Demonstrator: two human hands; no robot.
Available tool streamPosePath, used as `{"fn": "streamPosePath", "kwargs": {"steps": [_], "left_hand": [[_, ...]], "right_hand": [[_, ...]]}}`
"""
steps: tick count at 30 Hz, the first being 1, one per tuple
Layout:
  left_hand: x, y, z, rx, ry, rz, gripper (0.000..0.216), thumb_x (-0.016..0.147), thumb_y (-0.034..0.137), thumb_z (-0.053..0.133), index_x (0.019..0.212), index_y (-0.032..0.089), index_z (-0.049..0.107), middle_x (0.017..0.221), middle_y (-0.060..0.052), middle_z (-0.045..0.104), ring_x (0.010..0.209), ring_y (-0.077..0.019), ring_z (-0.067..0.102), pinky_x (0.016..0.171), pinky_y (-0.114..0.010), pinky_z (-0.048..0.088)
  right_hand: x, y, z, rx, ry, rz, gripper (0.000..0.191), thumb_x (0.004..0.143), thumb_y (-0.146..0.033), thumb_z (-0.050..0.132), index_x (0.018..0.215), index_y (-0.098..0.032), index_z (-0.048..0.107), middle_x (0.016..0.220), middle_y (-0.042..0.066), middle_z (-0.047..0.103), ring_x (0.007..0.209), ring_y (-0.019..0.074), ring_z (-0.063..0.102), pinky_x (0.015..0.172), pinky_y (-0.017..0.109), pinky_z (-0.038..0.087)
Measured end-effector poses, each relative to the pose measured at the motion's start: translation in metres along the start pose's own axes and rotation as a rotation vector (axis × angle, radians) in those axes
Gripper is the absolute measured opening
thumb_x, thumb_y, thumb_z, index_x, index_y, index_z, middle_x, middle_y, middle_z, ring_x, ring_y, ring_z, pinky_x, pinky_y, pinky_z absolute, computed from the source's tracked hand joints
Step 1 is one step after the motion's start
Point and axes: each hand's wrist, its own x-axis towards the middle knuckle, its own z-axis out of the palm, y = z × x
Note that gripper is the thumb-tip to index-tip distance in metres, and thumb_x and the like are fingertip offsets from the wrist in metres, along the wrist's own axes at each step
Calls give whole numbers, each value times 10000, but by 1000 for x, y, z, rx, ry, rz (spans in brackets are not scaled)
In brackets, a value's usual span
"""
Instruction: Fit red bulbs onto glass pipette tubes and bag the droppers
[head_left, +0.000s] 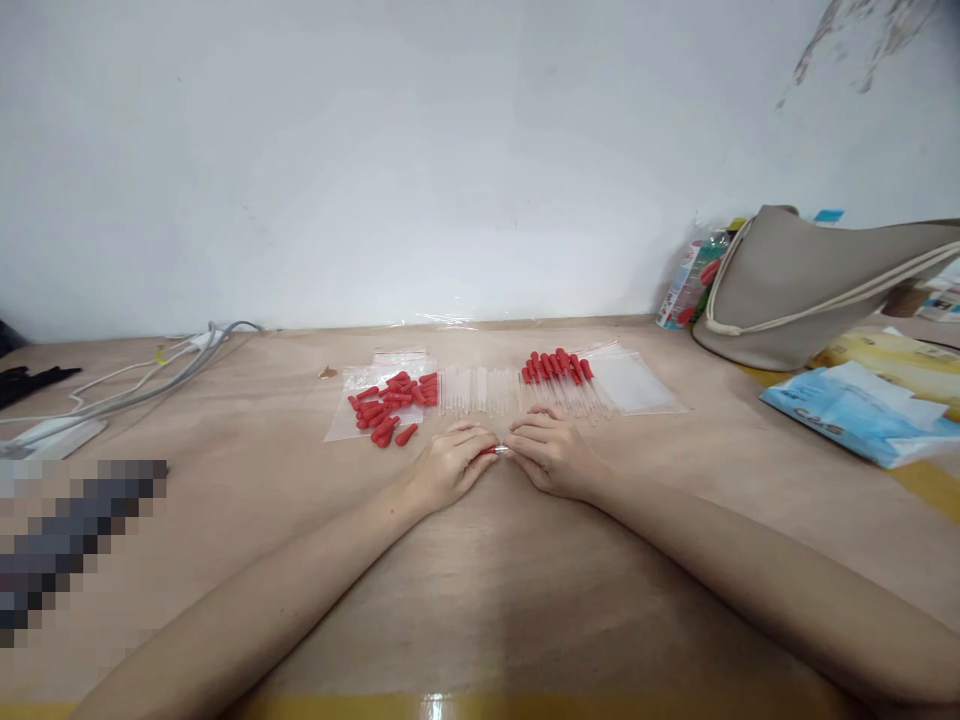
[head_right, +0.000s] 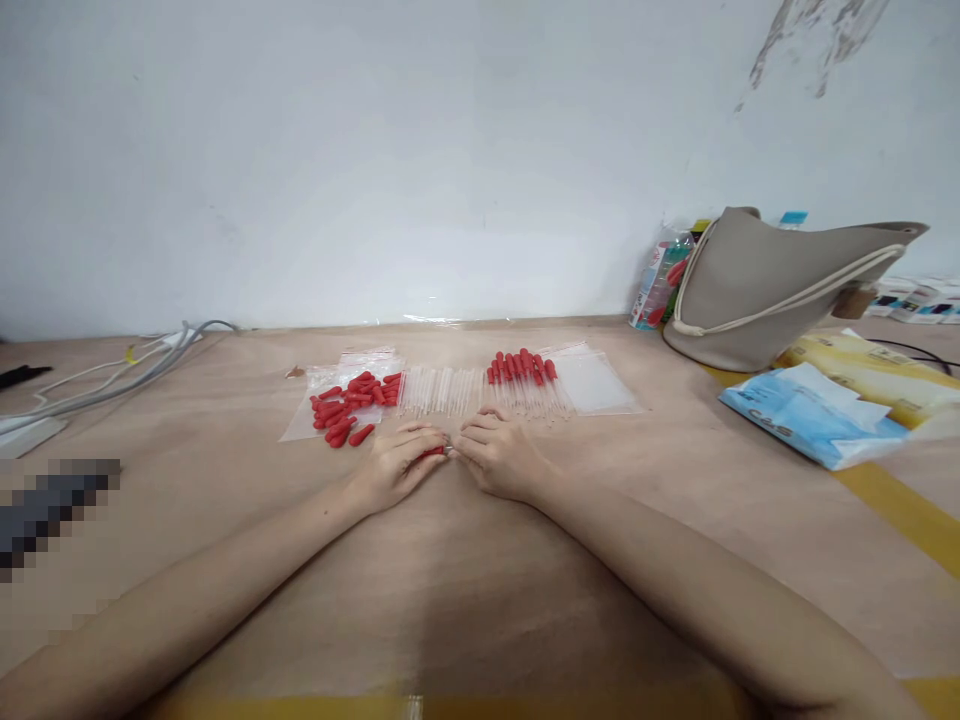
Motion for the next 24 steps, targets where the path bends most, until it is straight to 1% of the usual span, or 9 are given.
{"fn": "streamPosePath", "kwargs": {"steps": [4, 8, 11, 12, 14, 16, 18, 20, 24], "left_hand": [[1, -1, 0, -6, -17, -22, 138, 856, 177, 473, 950, 159, 572, 875, -48, 655, 813, -143, 597, 869, -333, 455], [2, -1, -2, -2, -31, -115, 139, 854, 194, 476, 930, 176, 592, 909, -53, 651, 885, -166, 597, 812, -318, 479], [2, 0, -3, 27, -2, -196, 213, 829, 208, 511, 1036, 187, 558, 1023, -75, 617, 965, -194, 572, 846, -353, 466], [2, 0, -3, 46, 8, -226, 266, 813, 213, 531, 1078, 189, 534, 1054, -82, 599, 984, -204, 559, 855, -365, 460], [3, 1, -4, 79, 20, -273, 352, 785, 214, 559, 1131, 190, 495, 1092, -89, 565, 1011, -217, 535, 865, -376, 451], [3, 2, -4, 90, 17, -289, 369, 777, 207, 561, 1138, 193, 483, 1101, -87, 542, 1024, -218, 517, 871, -370, 444], [3, 2, -4, 85, 1, -293, 343, 783, 201, 549, 1121, 196, 491, 1095, -83, 532, 1009, -211, 517, 854, -355, 449], [2, 2, -3, 84, -14, -294, 302, 787, 202, 542, 1087, 196, 511, 1073, -80, 534, 974, -203, 527, 825, -342, 458], [2, 0, -2, 90, -43, -289, 219, 787, 201, 538, 1006, 190, 544, 1032, -71, 546, 931, -194, 535, 803, -331, 458]], "right_hand": [[1, 1, 2, -5, -17, 15, 217, 866, -222, 437, 758, -164, 616, 715, 34, 620, 765, 137, 523, 782, 301, 341], [3, 3, -1, -103, -109, 39, 240, 871, -282, 441, 787, -173, 637, 743, 47, 609, 774, 159, 481, 730, 317, 303], [7, 5, -9, -206, -180, 105, 273, 860, -298, 450, 721, -174, 650, 772, 70, 611, 767, 174, 474, 703, 336, 269], [8, 7, -12, -231, -192, 169, 287, 856, -298, 451, 694, -172, 651, 759, 75, 612, 767, 180, 478, 699, 340, 261], [12, 14, -16, -259, -190, 365, 304, 853, -304, 443, 685, -176, 661, 732, 79, 621, 763, 189, 494, 703, 345, 255], [17, 23, -18, -273, -183, 593, 327, 853, -318, 420, 688, -181, 666, 724, 78, 631, 750, 191, 513, 710, 345, 259], [25, 32, -15, -278, -211, 776, 350, 850, -329, 390, 678, -183, 658, 717, 72, 637, 732, 193, 534, 707, 341, 273], [35, 39, -8, -275, -265, 905, 345, 839, -328, 374, 690, -180, 648, 720, 76, 642, 731, 206, 554, 694, 337, 291], [56, 48, 13, -220, -300, 1080, 294, 811, -340, 397, 873, -176, 633, 842, 108, 657, 792, 245, 586, 656, 333, 324]]}}
